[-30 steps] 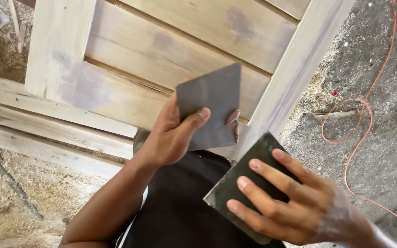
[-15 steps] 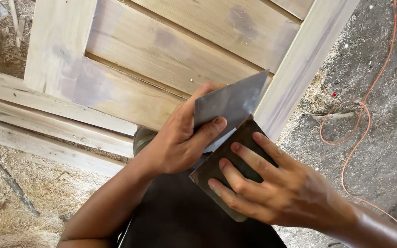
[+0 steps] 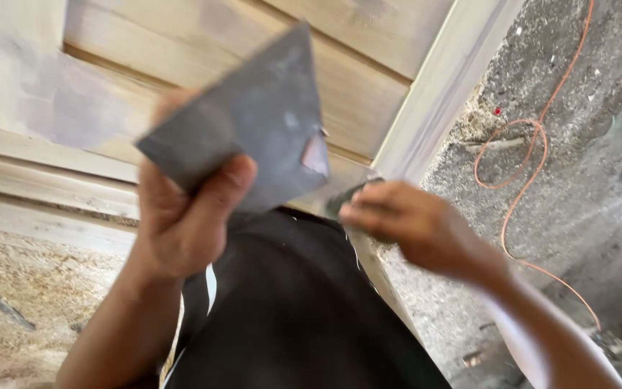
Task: Applying wood filler to the grooves and joints of a wooden door using putty knives.
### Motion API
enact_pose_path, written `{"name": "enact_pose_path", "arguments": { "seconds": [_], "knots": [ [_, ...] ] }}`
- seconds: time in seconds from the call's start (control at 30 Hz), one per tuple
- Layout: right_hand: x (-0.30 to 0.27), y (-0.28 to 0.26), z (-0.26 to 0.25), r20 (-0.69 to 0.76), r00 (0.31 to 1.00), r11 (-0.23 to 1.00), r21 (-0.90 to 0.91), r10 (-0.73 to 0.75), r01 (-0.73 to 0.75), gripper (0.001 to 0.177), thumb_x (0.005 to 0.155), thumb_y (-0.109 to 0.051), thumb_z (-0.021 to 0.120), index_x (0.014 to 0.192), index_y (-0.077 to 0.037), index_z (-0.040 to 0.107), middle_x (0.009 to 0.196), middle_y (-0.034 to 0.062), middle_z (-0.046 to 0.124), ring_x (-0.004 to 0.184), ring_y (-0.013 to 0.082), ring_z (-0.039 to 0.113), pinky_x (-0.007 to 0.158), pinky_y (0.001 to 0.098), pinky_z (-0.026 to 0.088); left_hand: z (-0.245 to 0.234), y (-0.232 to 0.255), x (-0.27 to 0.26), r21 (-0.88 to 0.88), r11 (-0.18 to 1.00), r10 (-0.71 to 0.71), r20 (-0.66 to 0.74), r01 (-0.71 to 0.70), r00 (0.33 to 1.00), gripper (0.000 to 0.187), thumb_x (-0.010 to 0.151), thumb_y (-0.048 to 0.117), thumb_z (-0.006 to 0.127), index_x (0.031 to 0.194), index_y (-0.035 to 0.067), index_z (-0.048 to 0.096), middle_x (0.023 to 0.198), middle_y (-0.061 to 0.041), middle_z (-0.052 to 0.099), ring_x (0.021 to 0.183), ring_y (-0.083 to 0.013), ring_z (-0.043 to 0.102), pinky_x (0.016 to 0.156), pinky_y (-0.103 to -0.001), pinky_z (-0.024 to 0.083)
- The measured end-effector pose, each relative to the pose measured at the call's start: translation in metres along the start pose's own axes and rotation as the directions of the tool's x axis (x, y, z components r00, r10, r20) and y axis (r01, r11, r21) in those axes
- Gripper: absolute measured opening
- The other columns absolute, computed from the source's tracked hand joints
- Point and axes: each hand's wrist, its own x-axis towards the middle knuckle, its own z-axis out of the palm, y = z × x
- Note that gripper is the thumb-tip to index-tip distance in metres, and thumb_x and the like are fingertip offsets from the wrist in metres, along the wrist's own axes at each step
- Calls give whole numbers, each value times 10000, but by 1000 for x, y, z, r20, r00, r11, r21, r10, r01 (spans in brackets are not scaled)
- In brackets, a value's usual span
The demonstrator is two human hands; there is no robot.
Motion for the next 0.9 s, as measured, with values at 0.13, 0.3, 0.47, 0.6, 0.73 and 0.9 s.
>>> {"name": "enact_pose_path", "arguments": {
  "seconds": [0.13, 0.3, 0.47, 0.6, 0.73, 0.9],
  "knots": [
    [-20, 88, 46, 33, 939, 838, 441, 343, -322, 388, 1033, 36, 543, 1357, -156, 636, 1193, 86, 707, 1045, 214, 687, 946, 358, 585, -22, -17, -27, -104, 993, -72, -185, 54, 980, 291, 1177, -38, 643, 1414, 89, 531, 1178, 11, 574, 976, -81, 533, 908, -192, 450],
    [-14, 139, 74, 301, 741, 510, 569, 601, -645, 342, 1026, -139, 566, 1359, -88, 623, 1070, 89, 723, 1000, 176, 655, 924, 354, 522, -45, -24, -44, -66, 996, -71, -301, 54, 951, 353, 1167, -18, 659, 1458, 105, 502, 1158, 13, 624, 958, -85, 569, 894, -205, 483],
    [-8, 165, 92, 450, 576, 284, 563, 683, -776, 383, 1031, -273, 548, 1346, -62, 605, 1034, 49, 737, 992, 135, 677, 956, 338, 537, -54, -18, -57, -6, 997, -77, -378, 80, 923, 506, 1199, 4, 675, 1611, 110, 402, 1311, 4, 605, 1125, -84, 570, 1064, -206, 458],
    [-14, 180, 104, 439, 628, 322, 588, 643, -742, 374, 1050, -275, 559, 1349, -60, 623, 1074, 33, 737, 998, 120, 652, 939, 334, 522, -58, -19, -61, -17, 993, -113, -405, 116, 907, 545, 1206, -6, 675, 1645, 97, 368, 1357, -14, 587, 1165, -98, 560, 1100, -215, 443],
    [-9, 176, 100, 455, 573, 336, 501, 682, -798, 372, 1053, -251, 557, 1370, -73, 637, 1040, 41, 729, 939, 141, 619, 875, 335, 507, -59, -19, -63, -54, 990, -141, -426, 131, 893, 586, 1193, -22, 676, 1658, 85, 334, 1390, -28, 572, 1197, -111, 555, 1125, -228, 438],
    [8, 157, 94, 418, 713, 492, 524, 562, -695, 359, 1017, -143, 570, 1370, -126, 632, 1120, 43, 724, 1000, 146, 651, 898, 315, 520, -58, -20, -63, -90, 986, -166, -440, 141, 883, 628, 1181, -39, 678, 1671, 72, 300, 1422, -42, 558, 1230, -124, 551, 1150, -241, 434]
  ]
}}
